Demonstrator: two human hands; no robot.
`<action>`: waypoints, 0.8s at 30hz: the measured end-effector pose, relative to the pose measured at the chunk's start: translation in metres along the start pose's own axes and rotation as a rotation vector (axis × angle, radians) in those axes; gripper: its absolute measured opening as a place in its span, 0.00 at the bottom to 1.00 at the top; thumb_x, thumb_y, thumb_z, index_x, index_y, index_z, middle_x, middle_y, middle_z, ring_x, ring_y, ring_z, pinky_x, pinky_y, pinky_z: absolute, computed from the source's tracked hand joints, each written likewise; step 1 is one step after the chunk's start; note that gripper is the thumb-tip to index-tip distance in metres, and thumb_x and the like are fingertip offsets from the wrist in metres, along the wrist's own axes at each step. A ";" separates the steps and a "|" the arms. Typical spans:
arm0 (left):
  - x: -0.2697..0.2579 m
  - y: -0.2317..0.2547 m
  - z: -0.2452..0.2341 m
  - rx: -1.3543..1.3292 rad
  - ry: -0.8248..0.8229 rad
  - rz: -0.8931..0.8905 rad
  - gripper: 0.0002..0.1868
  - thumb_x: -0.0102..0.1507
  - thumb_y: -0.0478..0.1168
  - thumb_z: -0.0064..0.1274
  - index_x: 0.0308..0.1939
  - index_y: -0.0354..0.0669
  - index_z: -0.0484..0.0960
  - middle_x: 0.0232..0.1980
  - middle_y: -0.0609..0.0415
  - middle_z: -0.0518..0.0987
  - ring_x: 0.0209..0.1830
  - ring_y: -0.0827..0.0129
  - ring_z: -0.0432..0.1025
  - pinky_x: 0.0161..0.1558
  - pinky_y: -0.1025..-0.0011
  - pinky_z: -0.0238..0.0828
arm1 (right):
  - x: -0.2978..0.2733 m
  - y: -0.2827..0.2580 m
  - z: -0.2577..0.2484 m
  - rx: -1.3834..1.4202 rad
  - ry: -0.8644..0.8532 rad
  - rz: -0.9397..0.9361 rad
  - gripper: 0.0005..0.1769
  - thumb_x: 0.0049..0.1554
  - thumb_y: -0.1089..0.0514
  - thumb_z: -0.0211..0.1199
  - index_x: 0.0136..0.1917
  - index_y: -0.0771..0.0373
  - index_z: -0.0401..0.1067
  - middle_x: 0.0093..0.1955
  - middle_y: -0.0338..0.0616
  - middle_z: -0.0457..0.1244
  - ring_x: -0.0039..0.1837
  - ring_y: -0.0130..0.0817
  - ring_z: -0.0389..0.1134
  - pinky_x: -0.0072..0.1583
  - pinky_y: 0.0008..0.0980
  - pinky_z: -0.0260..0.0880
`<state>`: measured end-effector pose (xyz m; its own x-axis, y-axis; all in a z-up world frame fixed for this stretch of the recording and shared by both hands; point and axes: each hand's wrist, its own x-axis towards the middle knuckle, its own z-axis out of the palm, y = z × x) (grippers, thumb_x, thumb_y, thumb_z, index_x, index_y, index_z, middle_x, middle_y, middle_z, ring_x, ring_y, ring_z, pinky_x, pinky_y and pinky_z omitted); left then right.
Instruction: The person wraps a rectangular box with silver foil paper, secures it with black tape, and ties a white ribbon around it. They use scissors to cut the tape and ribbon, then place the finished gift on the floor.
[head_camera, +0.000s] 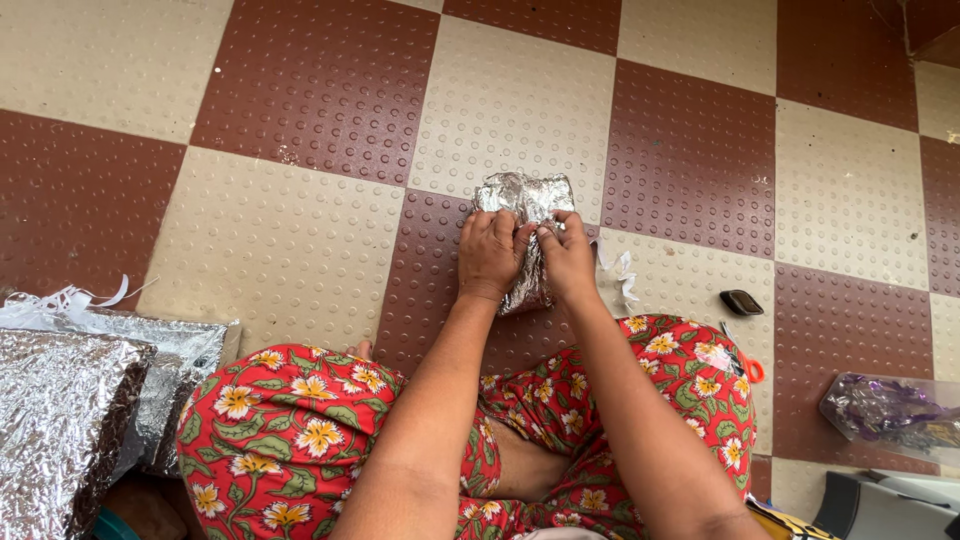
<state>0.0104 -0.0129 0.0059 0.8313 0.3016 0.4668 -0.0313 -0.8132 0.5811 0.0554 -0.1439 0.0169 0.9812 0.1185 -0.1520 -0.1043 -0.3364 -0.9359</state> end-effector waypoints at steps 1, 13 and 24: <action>0.001 0.001 -0.001 -0.006 0.000 -0.001 0.20 0.71 0.58 0.45 0.40 0.45 0.73 0.36 0.55 0.79 0.44 0.58 0.71 0.57 0.56 0.66 | 0.004 0.000 -0.002 -0.025 -0.020 0.046 0.19 0.62 0.57 0.61 0.65 0.63 0.66 0.39 0.32 0.63 0.41 0.18 0.59 0.43 0.25 0.61; 0.022 0.008 -0.014 0.109 -0.083 0.057 0.13 0.66 0.52 0.53 0.38 0.48 0.78 0.38 0.60 0.81 0.44 0.62 0.70 0.52 0.60 0.63 | -0.002 -0.031 0.000 -0.384 0.154 -0.191 0.10 0.58 0.55 0.67 0.53 0.59 0.79 0.44 0.42 0.67 0.45 0.34 0.69 0.48 0.35 0.69; 0.024 0.003 -0.006 0.196 -0.257 0.061 0.14 0.70 0.55 0.53 0.45 0.51 0.80 0.44 0.61 0.81 0.47 0.65 0.71 0.56 0.61 0.64 | 0.014 -0.029 -0.019 -0.605 0.089 -0.233 0.48 0.54 0.41 0.70 0.76 0.70 0.55 0.69 0.63 0.60 0.69 0.57 0.62 0.66 0.48 0.60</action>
<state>0.0270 -0.0051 0.0221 0.9448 0.1340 0.2991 0.0009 -0.9137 0.4065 0.0757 -0.1504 0.0481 0.9795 0.1827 0.0844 0.1967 -0.7805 -0.5934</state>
